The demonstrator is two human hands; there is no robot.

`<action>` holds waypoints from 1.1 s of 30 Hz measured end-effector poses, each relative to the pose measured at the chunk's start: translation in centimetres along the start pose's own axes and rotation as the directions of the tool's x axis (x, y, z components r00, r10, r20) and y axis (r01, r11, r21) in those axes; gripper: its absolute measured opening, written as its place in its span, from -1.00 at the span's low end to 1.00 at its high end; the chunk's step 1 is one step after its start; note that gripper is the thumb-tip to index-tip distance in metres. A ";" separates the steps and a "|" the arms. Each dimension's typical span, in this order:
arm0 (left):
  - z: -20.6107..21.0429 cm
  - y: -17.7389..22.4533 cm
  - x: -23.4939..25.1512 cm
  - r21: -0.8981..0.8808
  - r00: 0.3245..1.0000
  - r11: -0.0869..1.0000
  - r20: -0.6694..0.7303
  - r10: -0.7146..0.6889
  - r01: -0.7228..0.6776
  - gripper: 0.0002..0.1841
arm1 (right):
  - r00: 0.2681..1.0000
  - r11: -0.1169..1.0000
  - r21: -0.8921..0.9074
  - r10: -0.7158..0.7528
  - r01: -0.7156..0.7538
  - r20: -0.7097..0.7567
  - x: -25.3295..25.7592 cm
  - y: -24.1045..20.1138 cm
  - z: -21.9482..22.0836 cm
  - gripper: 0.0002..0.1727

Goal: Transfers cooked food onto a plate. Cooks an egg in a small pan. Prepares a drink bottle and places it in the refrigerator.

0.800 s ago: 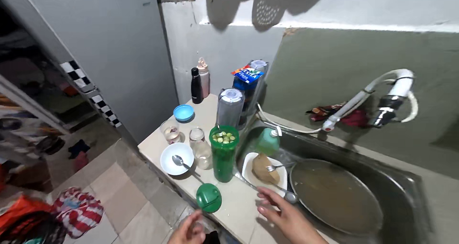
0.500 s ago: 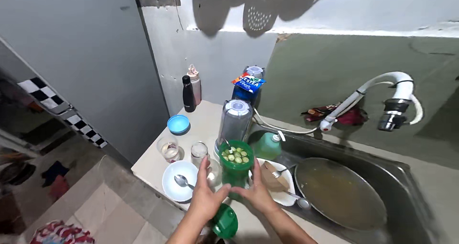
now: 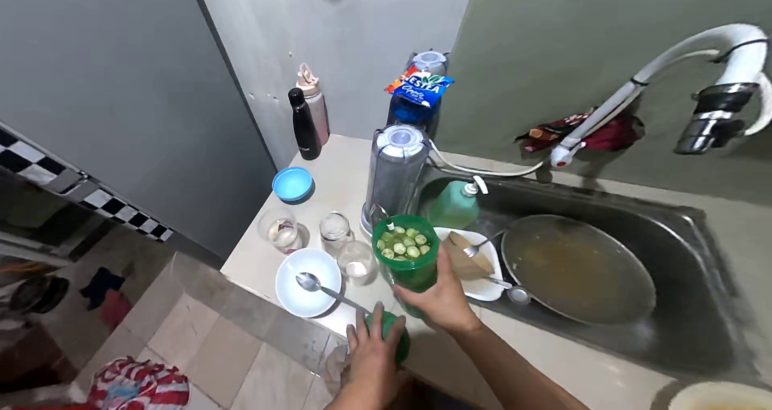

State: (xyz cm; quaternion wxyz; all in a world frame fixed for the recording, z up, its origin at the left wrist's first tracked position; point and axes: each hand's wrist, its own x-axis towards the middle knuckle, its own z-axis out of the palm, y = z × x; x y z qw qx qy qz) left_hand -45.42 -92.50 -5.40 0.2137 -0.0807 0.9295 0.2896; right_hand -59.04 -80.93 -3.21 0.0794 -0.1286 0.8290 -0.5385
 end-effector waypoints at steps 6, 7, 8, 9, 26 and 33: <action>1.8 0.0 1.5 0.041 1.000 0.999 0.003 -0.025 0.025 -0.10 | 0.999 0.996 -0.082 0.033 -0.030 0.040 -1.5 0.6 -2.6 0.39; 2.0 0.0 1.5 0.038 1.000 0.999 -0.005 -0.022 0.022 -0.09 | 0.999 0.996 -0.081 0.033 -0.030 0.036 -1.8 0.8 -2.9 0.39; 2.0 0.1 1.2 0.024 1.000 1.000 -0.024 -0.017 0.018 -0.09 | 0.999 0.997 -0.079 0.029 -0.026 0.034 -2.1 1.1 -3.3 0.40; 1.9 0.3 0.7 -0.012 0.998 1.000 -0.067 -0.005 0.004 -0.10 | 0.999 0.997 -0.070 0.018 -0.016 0.031 -2.6 1.5 -3.6 0.42; 2.9 1.7 2.4 0.000 0.977 0.978 0.020 0.210 -0.210 -0.55 | 0.990 0.991 0.110 0.092 -0.081 -0.105 -8.4 5.0 -7.2 0.53; 4.0 6.8 4.9 -0.093 0.906 0.989 0.397 0.143 -0.116 -0.48 | 0.993 0.975 0.203 0.099 -0.086 -0.059 -9.1 6.7 -8.3 0.41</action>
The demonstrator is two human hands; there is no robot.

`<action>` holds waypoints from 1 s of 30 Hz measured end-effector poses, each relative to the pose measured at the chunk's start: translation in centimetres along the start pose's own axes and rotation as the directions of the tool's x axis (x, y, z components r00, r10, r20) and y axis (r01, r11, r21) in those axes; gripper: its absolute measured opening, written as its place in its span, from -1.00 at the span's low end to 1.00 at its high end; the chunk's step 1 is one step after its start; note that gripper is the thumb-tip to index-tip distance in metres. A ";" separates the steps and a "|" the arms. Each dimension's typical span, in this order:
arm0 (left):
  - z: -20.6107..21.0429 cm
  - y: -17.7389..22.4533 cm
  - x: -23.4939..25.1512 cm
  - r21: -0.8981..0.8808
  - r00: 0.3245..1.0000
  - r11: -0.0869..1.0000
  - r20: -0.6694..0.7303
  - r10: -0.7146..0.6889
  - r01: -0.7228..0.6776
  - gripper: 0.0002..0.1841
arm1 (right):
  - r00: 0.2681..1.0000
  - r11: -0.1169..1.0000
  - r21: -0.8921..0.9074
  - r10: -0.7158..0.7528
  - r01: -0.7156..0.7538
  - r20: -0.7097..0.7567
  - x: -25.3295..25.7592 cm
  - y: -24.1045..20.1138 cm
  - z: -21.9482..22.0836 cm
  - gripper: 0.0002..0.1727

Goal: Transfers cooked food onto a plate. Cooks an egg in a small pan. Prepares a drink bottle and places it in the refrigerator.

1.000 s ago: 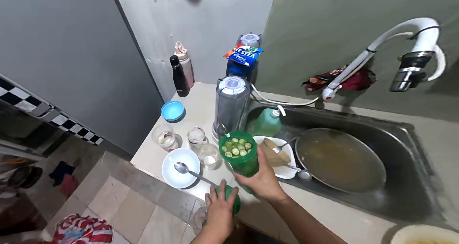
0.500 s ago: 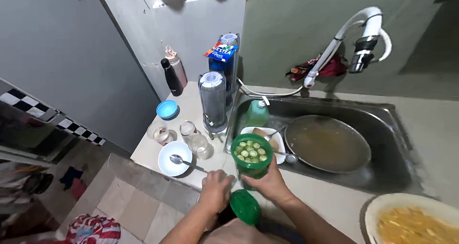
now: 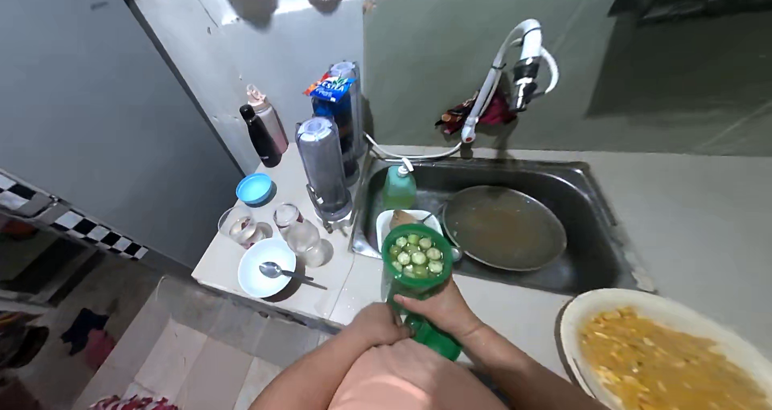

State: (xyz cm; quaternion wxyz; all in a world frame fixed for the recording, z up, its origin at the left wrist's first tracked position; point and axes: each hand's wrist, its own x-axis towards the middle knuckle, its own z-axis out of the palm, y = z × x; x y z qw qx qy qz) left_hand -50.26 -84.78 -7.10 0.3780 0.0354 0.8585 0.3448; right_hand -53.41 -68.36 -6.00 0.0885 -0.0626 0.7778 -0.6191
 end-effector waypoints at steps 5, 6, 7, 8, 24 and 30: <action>0.3 -0.1 -1.8 -0.064 0.992 0.998 -0.125 0.012 -0.020 -0.70 | 0.993 0.997 0.014 0.077 -0.079 0.094 -0.5 0.3 -1.6 0.49; 0.4 0.0 -2.6 -0.067 0.985 0.996 -0.167 0.053 -0.064 -0.70 | 0.991 0.996 0.043 0.076 -0.081 0.109 -0.5 0.8 -2.5 0.57; 0.6 0.1 -3.5 -0.061 0.973 0.991 -0.203 0.107 -0.122 -0.69 | 0.992 0.997 0.065 0.043 -0.052 0.121 -0.6 1.5 -3.6 0.57; 0.8 0.4 -4.5 -0.051 0.955 0.980 -0.240 0.173 -0.190 -0.69 | 0.994 0.998 0.060 0.010 -0.017 0.113 -1.1 2.3 -4.5 0.48; -2.2 2.2 -6.1 -0.246 0.640 0.764 -0.721 0.267 -0.596 0.04 | 0.795 0.452 -0.657 -0.408 0.603 0.449 -0.8 -13.3 -8.0 0.20; -5.5 4.4 -2.6 -0.221 0.675 0.727 -0.607 0.420 -0.650 0.20 | 0.560 0.249 -0.505 -0.276 0.827 0.781 4.2 -14.4 -6.9 -0.18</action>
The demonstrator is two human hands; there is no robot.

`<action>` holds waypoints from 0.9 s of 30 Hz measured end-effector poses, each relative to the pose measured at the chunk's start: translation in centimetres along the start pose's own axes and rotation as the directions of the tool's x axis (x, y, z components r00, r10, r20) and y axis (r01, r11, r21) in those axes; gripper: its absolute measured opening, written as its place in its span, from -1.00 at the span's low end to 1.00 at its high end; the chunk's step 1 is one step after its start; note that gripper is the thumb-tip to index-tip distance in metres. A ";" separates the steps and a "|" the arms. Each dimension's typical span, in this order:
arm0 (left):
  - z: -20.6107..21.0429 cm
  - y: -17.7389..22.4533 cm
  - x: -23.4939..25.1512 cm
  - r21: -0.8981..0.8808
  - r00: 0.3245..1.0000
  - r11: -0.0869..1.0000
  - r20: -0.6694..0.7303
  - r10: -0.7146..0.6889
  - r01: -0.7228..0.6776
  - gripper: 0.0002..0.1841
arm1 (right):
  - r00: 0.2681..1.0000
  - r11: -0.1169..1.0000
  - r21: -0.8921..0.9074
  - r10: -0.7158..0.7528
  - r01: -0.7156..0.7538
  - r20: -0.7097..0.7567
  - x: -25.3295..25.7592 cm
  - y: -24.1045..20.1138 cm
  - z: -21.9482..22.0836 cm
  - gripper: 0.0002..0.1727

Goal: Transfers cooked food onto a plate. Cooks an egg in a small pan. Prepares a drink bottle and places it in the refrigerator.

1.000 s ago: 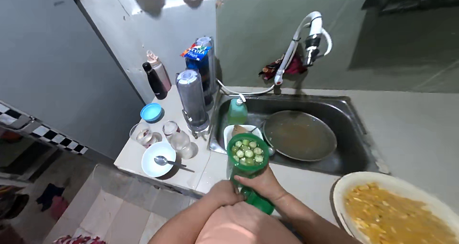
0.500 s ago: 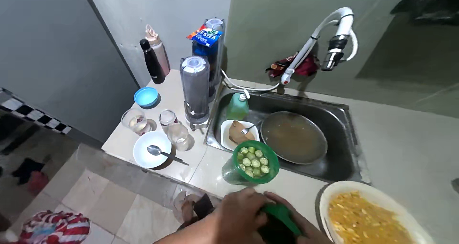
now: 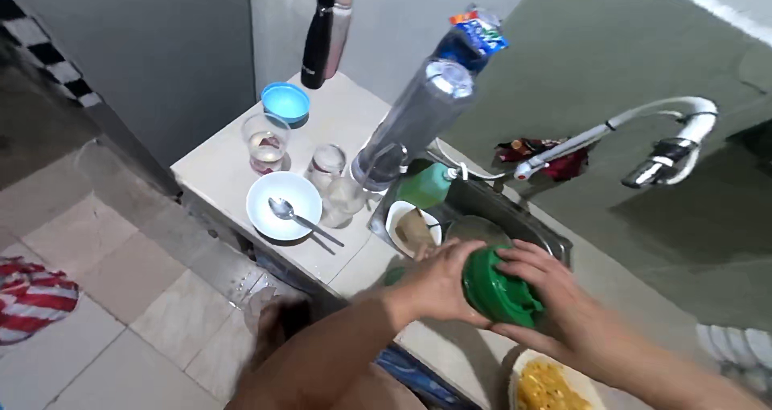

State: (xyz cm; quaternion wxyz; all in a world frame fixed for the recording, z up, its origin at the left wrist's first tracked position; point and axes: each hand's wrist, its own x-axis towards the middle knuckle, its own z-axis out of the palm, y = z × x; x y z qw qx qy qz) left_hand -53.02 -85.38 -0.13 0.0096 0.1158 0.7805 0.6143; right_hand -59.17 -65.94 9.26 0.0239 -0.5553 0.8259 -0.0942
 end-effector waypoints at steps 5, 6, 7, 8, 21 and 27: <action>-0.2 -0.2 0.2 -0.100 0.998 0.994 0.048 0.042 -0.037 0.16 | 0.966 0.972 -0.029 -0.230 0.235 0.118 0.7 2.3 -1.3 -0.33; -0.3 -0.2 0.2 -0.100 0.998 0.994 0.048 0.044 -0.039 0.14 | 0.962 0.968 -0.029 -0.246 0.251 0.118 0.7 2.5 -1.3 -0.33; -0.4 -0.2 0.1 -0.102 0.998 0.994 0.044 0.050 -0.045 0.12 | 0.961 0.967 -0.030 -0.247 0.252 0.122 0.6 2.5 -1.4 -0.33; -0.3 -0.1 0.1 -0.103 0.998 0.994 0.041 0.051 -0.047 0.11 | 0.965 0.974 -0.018 -0.222 0.227 0.140 0.4 2.3 -1.7 -0.32; -0.9 -0.7 0.8 -0.070 0.991 0.997 0.126 0.053 -0.044 0.14 | 0.860 0.960 0.046 -0.268 0.275 0.435 2.4 1.6 -4.8 -0.40; -1.1 -0.7 1.1 -0.076 0.988 0.996 0.143 0.062 -0.052 0.14 | 0.916 0.959 0.035 -0.278 0.281 0.290 1.6 4.0 -3.2 -0.32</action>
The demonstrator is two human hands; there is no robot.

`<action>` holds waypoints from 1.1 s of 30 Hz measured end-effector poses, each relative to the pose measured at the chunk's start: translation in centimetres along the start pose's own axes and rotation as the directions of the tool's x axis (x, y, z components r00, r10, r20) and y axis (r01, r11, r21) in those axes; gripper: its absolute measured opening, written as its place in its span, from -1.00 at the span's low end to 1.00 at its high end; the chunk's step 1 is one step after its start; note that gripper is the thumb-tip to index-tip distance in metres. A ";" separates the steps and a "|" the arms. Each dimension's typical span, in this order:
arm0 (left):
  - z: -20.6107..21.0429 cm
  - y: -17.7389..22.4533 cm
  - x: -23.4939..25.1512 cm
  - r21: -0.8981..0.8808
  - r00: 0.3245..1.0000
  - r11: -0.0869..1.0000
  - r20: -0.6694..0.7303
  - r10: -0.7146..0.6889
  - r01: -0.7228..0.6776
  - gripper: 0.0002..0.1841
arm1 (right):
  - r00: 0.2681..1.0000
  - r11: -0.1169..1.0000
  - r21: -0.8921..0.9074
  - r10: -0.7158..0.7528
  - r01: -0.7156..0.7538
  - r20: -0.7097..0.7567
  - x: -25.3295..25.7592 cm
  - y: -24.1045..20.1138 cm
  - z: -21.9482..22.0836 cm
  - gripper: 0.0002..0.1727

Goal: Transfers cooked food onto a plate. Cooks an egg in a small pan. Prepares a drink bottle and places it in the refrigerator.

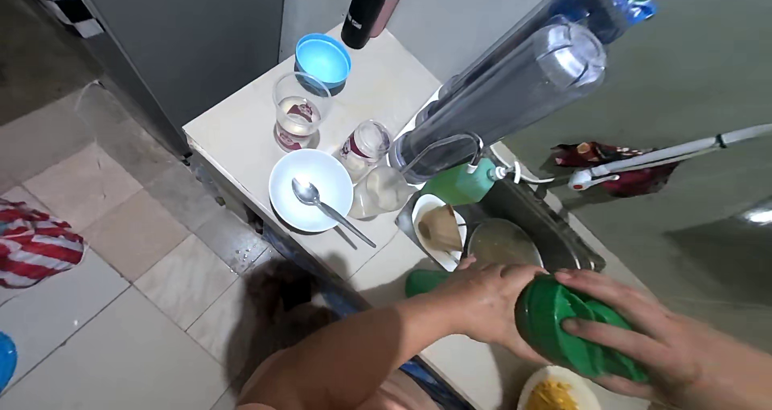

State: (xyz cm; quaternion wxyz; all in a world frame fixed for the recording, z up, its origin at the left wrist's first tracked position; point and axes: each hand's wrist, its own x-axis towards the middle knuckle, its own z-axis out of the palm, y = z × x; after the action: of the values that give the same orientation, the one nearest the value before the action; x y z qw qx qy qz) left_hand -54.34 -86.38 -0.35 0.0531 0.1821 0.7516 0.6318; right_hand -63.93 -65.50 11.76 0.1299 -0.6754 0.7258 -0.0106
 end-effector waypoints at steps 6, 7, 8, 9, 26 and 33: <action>0.6 -0.5 -0.1 -0.047 0.996 0.996 -0.064 0.068 -0.071 0.07 | 0.600 0.676 -0.055 0.686 -0.735 0.411 4.2 -7.3 -5.3 0.29; 0.6 -0.6 -0.1 -0.041 0.995 0.996 -0.070 0.071 -0.074 0.08 | 0.618 0.707 -0.041 0.643 -0.706 0.452 4.6 -6.8 -6.2 0.22; 0.6 -0.6 -0.1 -0.029 0.994 0.996 -0.081 0.078 -0.081 0.10 | 0.669 0.763 -0.023 0.580 -0.646 0.466 4.8 -6.3 -6.8 0.15; 0.5 -0.5 -0.1 -0.028 0.995 0.997 -0.072 0.072 -0.074 0.11 | 0.742 0.819 0.010 0.515 -0.574 0.428 4.7 -5.5 -6.6 0.06; 0.2 -0.1 -0.1 -0.038 0.999 0.999 -0.043 0.016 -0.018 0.12 | 0.763 0.805 -0.179 0.594 -0.566 0.256 3.2 -5.4 -4.1 0.11; -0.3 -0.6 -0.5 -0.189 0.982 0.964 -0.063 0.176 -0.185 -0.07 | 0.973 0.989 0.094 -0.097 0.118 -0.207 3.7 -0.9 1.9 -0.53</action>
State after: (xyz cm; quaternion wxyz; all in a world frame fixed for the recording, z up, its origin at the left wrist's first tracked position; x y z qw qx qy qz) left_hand -54.09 -86.89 -0.98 -0.0043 0.2296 0.6677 0.7081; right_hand -62.84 -68.96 9.43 0.0903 -0.7013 0.6960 -0.1248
